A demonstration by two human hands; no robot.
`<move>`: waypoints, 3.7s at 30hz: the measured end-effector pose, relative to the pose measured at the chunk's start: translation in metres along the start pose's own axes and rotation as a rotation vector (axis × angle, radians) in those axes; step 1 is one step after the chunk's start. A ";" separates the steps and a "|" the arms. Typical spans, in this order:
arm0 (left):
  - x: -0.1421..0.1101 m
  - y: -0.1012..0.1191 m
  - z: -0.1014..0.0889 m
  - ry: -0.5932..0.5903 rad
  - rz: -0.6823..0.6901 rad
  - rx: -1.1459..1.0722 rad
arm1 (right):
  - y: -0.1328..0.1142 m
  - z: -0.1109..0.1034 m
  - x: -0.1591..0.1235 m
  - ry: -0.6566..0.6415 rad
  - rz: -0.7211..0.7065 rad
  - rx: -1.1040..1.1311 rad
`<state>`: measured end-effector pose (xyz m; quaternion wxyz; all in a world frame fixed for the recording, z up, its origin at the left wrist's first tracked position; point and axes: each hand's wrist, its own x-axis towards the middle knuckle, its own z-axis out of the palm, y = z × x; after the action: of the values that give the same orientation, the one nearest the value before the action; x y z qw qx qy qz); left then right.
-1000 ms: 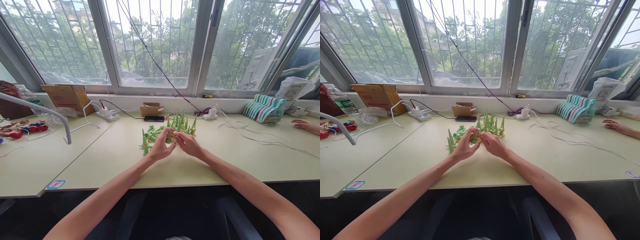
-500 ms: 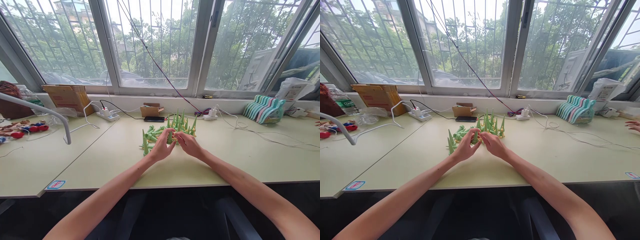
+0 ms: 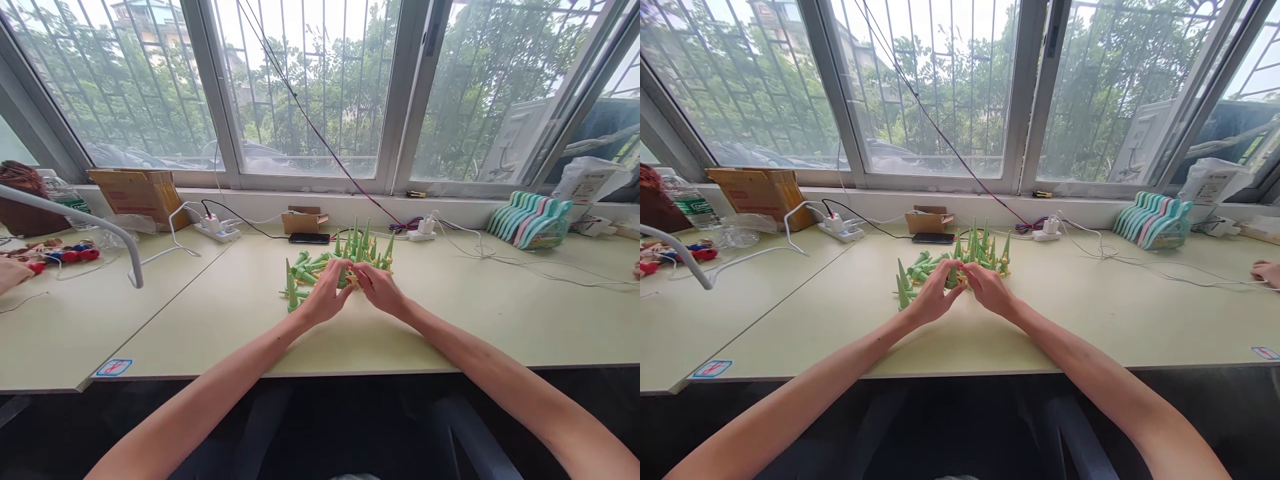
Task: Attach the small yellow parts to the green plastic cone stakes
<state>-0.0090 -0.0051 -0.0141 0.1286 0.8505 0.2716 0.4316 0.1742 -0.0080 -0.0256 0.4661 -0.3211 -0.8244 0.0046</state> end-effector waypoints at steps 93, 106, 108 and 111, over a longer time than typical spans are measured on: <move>0.006 -0.001 -0.005 0.180 -0.160 -0.093 | -0.002 0.004 0.000 0.009 0.066 -0.038; 0.003 -0.007 -0.001 0.191 -0.105 -0.111 | 0.002 0.003 -0.002 0.009 0.080 -0.060; 0.003 -0.005 -0.001 0.190 -0.091 -0.134 | 0.002 0.002 -0.002 0.011 0.081 -0.063; 0.003 -0.003 -0.001 0.187 -0.074 -0.155 | 0.003 0.002 -0.003 0.023 0.082 -0.070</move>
<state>-0.0094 -0.0010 -0.0129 0.1839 0.7836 0.2793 0.5236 0.1748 -0.0068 -0.0297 0.4633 -0.3708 -0.8048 -0.0086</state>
